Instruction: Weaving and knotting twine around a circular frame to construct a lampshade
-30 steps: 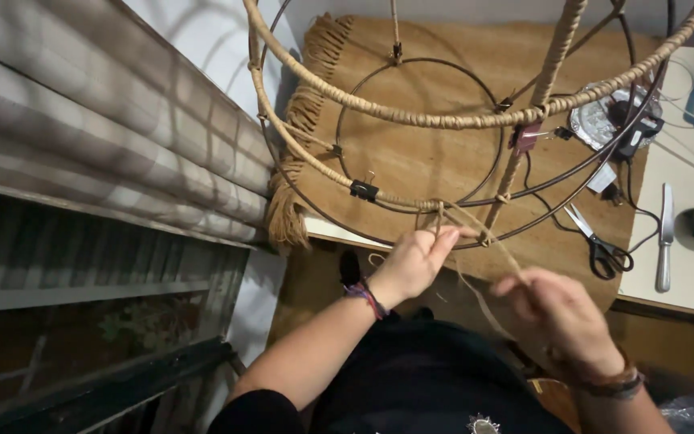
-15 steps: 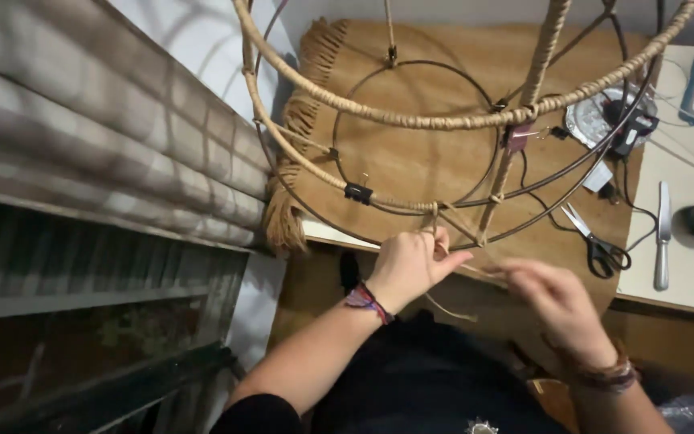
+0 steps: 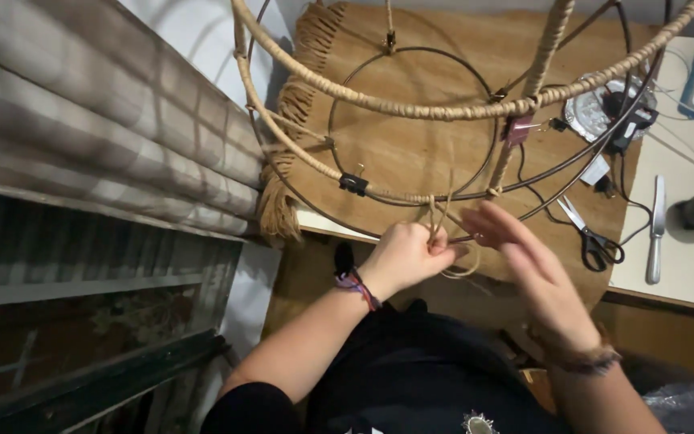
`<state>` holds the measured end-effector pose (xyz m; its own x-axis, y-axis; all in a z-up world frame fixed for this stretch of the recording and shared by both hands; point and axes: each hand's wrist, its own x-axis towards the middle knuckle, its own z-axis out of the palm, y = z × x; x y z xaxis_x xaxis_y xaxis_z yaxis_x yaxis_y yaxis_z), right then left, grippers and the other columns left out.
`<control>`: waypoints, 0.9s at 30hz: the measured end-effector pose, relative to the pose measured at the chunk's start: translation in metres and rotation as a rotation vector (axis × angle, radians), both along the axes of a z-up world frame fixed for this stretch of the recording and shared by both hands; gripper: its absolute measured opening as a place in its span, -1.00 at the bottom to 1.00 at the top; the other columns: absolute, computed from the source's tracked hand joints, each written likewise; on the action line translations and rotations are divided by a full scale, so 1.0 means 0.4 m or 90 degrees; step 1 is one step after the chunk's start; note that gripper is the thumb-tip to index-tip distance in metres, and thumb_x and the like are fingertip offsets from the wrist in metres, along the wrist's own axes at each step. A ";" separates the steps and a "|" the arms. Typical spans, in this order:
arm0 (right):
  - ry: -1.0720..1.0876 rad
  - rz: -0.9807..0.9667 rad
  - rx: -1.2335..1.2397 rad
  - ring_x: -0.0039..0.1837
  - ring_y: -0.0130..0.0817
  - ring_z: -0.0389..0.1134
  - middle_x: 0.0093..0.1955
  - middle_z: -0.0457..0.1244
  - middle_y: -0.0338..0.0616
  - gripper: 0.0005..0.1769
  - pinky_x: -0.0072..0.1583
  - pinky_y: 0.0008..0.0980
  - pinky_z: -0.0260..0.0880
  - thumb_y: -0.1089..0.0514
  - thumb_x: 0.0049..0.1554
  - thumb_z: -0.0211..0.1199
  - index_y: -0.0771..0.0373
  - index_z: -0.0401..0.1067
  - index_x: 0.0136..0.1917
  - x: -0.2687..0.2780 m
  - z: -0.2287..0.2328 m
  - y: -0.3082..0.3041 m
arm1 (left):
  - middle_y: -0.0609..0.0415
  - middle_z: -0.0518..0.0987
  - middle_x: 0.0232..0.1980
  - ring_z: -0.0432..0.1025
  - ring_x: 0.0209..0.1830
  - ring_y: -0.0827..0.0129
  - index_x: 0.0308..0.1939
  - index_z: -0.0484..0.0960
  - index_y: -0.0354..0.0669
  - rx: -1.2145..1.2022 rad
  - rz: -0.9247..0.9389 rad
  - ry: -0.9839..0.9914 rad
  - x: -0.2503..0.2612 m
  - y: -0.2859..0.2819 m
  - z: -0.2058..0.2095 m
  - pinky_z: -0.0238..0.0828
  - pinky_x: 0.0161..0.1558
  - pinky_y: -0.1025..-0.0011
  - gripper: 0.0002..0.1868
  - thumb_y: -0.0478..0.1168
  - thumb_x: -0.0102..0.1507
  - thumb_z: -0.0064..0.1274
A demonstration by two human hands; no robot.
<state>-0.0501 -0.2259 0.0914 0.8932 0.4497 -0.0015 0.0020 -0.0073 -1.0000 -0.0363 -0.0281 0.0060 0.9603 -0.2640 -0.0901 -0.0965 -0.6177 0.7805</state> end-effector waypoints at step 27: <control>-0.228 0.298 -0.709 -0.21 -0.06 0.50 -0.29 0.45 -0.20 -0.82 -0.07 -0.09 0.45 -0.10 0.21 0.15 -0.03 0.46 -0.13 -0.012 -0.150 -0.050 | 0.30 0.49 -0.53 0.37 -0.36 0.38 -0.43 0.68 0.19 0.085 -0.050 -0.506 0.299 0.085 -0.116 0.20 0.11 0.24 -0.82 -0.13 0.30 0.20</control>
